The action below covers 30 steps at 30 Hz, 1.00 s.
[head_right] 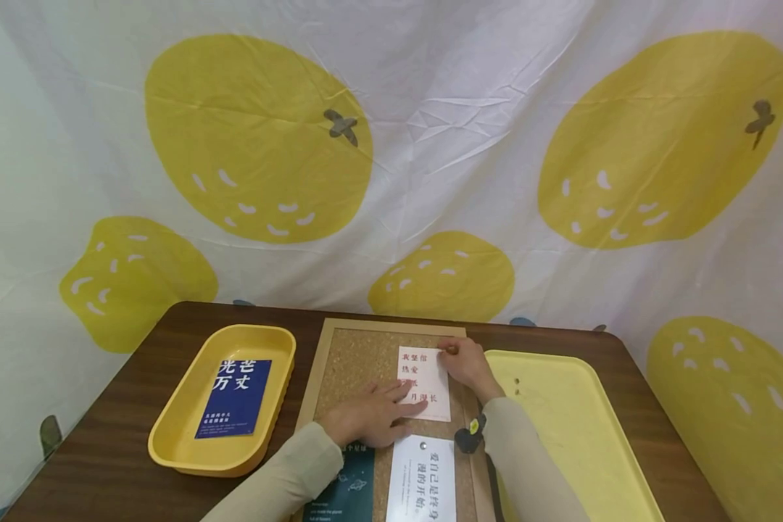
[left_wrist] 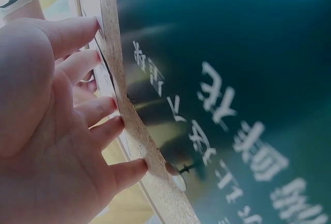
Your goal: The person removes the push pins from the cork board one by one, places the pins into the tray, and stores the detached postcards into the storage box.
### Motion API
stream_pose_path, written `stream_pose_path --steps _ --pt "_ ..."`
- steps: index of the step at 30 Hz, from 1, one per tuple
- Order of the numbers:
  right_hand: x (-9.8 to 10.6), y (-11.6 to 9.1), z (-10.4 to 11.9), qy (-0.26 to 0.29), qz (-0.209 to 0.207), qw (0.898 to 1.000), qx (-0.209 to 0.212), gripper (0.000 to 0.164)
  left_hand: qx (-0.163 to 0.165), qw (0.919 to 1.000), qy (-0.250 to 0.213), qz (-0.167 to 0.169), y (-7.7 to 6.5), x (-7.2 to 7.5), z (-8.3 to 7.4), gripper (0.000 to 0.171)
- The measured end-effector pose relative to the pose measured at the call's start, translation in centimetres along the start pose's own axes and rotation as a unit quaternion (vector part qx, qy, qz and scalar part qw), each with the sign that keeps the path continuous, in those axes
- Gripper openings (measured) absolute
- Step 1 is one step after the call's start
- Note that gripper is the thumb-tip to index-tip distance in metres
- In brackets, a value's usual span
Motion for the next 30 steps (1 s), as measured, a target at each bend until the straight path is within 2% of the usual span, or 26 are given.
stream_pose_path --steps 7,13,24,30 --pt "-0.1 0.0 0.3 -0.009 -0.002 1.0 -0.002 0.026 0.001 1.0 0.001 0.006 0.4 -0.4 0.2 0.05" --pt "-0.1 0.0 0.7 -0.013 0.004 1.0 -0.004 0.028 0.001 1.0 0.004 -0.001 0.1 -0.2 0.0 0.05" --pt "-0.6 0.2 0.3 0.046 0.032 0.998 -0.04 0.034 0.0 0.9999 0.008 -0.012 -0.1 0.1 -0.2 0.05" --pt "-1.1 0.4 -0.3 0.089 0.048 0.994 -0.044 0.037 0.0 0.9999 0.011 -0.007 0.0 0.1 -0.2 0.051"
Point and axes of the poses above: each hand's wrist, its own y-axis towards the middle knuckle, its own x-axis out of the back of the hand, z = x × y, the point moved 9 cm from there along y, towards the middle knuckle, and after that the axes turned 5 degrees about z, right-handed, at the moved point
